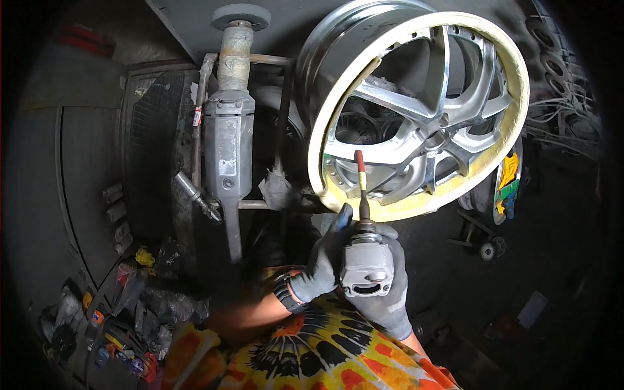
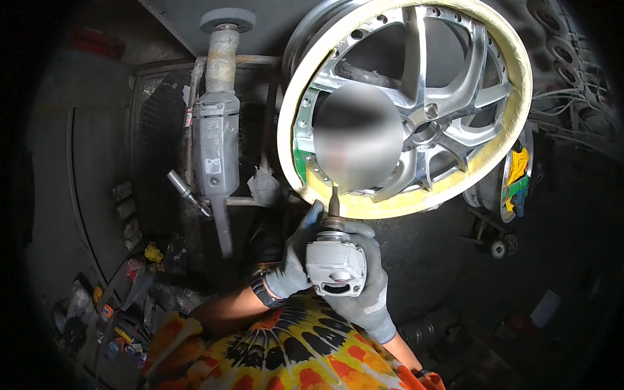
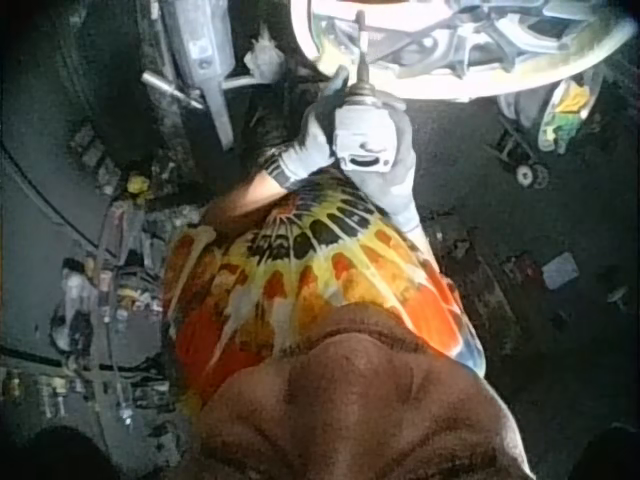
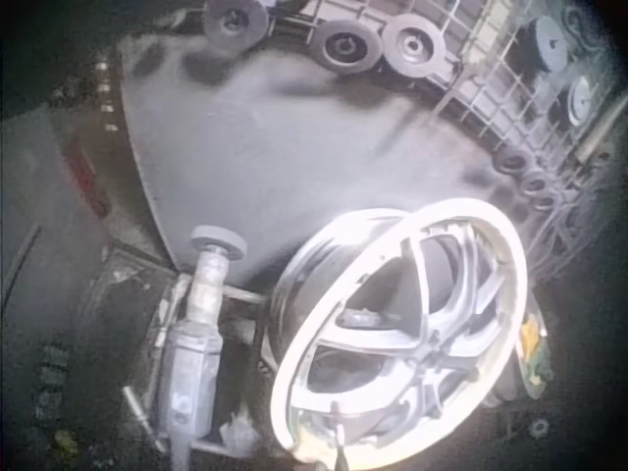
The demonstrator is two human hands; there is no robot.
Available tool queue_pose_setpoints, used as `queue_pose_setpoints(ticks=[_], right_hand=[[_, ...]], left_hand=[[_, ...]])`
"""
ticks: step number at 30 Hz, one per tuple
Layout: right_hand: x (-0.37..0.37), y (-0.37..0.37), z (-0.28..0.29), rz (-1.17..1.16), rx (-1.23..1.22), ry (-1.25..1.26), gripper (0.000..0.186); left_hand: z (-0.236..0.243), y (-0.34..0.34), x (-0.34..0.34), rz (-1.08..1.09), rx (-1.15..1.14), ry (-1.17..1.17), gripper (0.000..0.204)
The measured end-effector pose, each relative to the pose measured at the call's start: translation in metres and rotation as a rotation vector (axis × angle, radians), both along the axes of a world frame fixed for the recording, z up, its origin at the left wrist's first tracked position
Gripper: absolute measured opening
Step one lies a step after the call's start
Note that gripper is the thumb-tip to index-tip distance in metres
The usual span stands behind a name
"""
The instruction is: The person applies masking tape to the edge of a car rim and then uses a power grinder to smooth the inner spokes.
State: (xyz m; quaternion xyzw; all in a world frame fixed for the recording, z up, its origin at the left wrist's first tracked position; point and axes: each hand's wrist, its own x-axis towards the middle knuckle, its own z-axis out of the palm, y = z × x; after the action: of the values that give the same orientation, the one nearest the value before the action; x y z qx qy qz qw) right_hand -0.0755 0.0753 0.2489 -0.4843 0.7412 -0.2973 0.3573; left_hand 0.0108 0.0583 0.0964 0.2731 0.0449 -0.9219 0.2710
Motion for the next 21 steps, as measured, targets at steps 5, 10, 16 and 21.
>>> queue_pose_setpoints(ticks=[5, 10, 16, 21], right_hand=[[0.011, -0.013, -0.001, 0.051, 0.007, -0.061, 0.078], [0.019, -0.018, -0.003, 0.065, 0.015, -0.115, 0.081], [0.018, -0.020, -0.014, 0.090, -0.043, -0.118, 0.082], [0.016, -0.017, -0.014, 0.074, -0.025, -0.125, 0.081]], left_hand=[[0.014, -0.021, 0.035, 0.021, -0.002, 0.180, 0.053], [0.047, -0.053, 0.057, -0.024, -0.058, 0.227, 0.076], [0.048, -0.064, 0.063, -0.072, -0.102, 0.208, 0.077], [0.054, -0.065, 0.063, -0.120, -0.225, 0.139, 0.078]])
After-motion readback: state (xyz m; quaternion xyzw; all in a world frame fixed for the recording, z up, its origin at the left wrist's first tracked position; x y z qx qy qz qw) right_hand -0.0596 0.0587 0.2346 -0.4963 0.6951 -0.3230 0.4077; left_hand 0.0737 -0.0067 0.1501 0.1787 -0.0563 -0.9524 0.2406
